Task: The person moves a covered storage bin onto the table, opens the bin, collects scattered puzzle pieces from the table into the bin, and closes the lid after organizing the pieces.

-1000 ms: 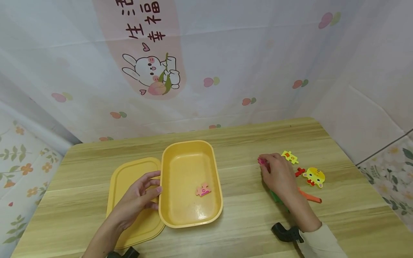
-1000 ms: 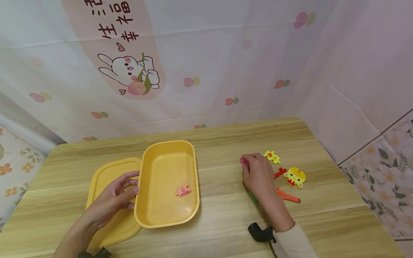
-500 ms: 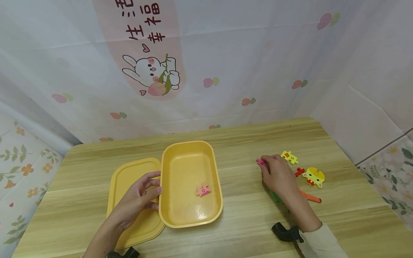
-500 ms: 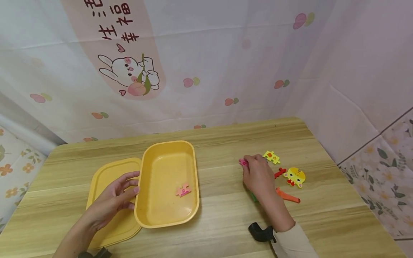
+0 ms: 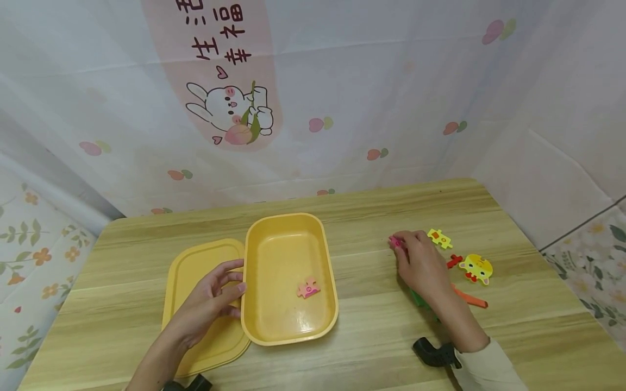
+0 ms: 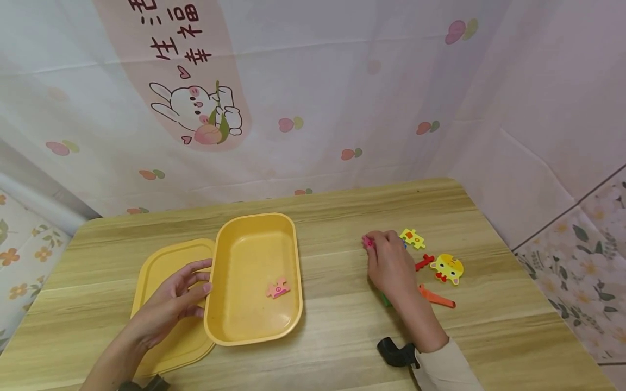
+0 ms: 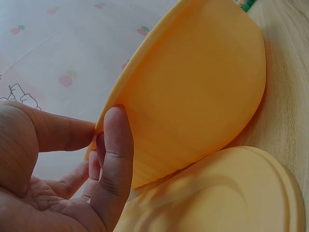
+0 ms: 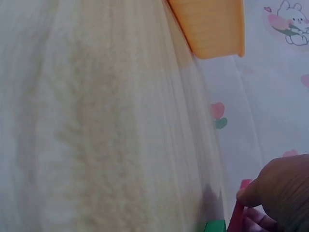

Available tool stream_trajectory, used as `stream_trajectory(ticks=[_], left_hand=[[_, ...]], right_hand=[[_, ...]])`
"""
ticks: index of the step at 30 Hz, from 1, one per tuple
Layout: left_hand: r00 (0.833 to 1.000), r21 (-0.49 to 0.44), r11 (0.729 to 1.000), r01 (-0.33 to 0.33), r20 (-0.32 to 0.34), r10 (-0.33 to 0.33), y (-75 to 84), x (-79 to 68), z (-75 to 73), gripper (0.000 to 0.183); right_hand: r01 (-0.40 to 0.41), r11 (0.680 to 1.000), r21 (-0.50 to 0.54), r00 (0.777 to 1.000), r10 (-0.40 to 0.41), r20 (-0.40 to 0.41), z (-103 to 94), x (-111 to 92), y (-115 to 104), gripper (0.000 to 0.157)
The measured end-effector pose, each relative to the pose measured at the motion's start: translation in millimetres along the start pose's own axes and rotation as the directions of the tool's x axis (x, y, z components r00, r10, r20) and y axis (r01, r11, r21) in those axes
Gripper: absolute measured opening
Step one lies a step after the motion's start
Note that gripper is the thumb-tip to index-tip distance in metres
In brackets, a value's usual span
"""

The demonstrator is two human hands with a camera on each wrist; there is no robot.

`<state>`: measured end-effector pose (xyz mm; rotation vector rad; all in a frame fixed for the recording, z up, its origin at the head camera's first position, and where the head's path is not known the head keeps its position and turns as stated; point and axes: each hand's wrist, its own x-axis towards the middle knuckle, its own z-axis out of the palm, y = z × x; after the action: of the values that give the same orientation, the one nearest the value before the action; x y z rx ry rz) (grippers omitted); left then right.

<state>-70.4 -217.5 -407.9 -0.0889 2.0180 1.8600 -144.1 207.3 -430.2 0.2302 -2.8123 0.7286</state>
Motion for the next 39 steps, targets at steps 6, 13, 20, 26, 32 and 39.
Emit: stream_trajectory(ticks=[6,13,20,26,32,39], left_hand=[[1.0,-0.003,1.0,0.005,-0.003,-0.005,-0.4,0.0,0.9,0.066],[1.0,0.001,1.0,0.003,-0.004,-0.003,-0.5,0.1,0.7,0.066],[1.0,-0.003,1.0,0.002,-0.001,-0.002,0.3,0.2,1.1,0.066],[1.0,-0.002,1.0,-0.003,-0.001,0.003,1.0,0.4,1.2,0.066],[1.0,-0.005,1.0,-0.009,0.003,0.009,0.8,-0.3,0.7,0.066],[1.0,-0.014,1.0,-0.004,-0.001,0.004,0.5,0.0,1.1,0.066]], right_hand=[[0.023,1.0,-0.006,0.998,-0.024,-0.055,0.1,0.2,-0.2,0.029],[0.028,1.0,0.006,0.995,-0.027,-0.096,-1.7,1.0,-1.2,0.031],[0.044,0.998,0.038,0.991,-0.039,-0.125,-4.3,1.6,-4.1,0.03],[0.045,0.996,0.071,0.991,-0.036,-0.131,-5.1,2.5,-6.7,0.028],[0.067,0.989,0.134,0.989,-0.048,-0.139,-6.2,4.5,-10.2,0.029],[0.079,0.967,0.242,0.99,-0.047,-0.136,-7.7,5.3,-12.0,0.029]])
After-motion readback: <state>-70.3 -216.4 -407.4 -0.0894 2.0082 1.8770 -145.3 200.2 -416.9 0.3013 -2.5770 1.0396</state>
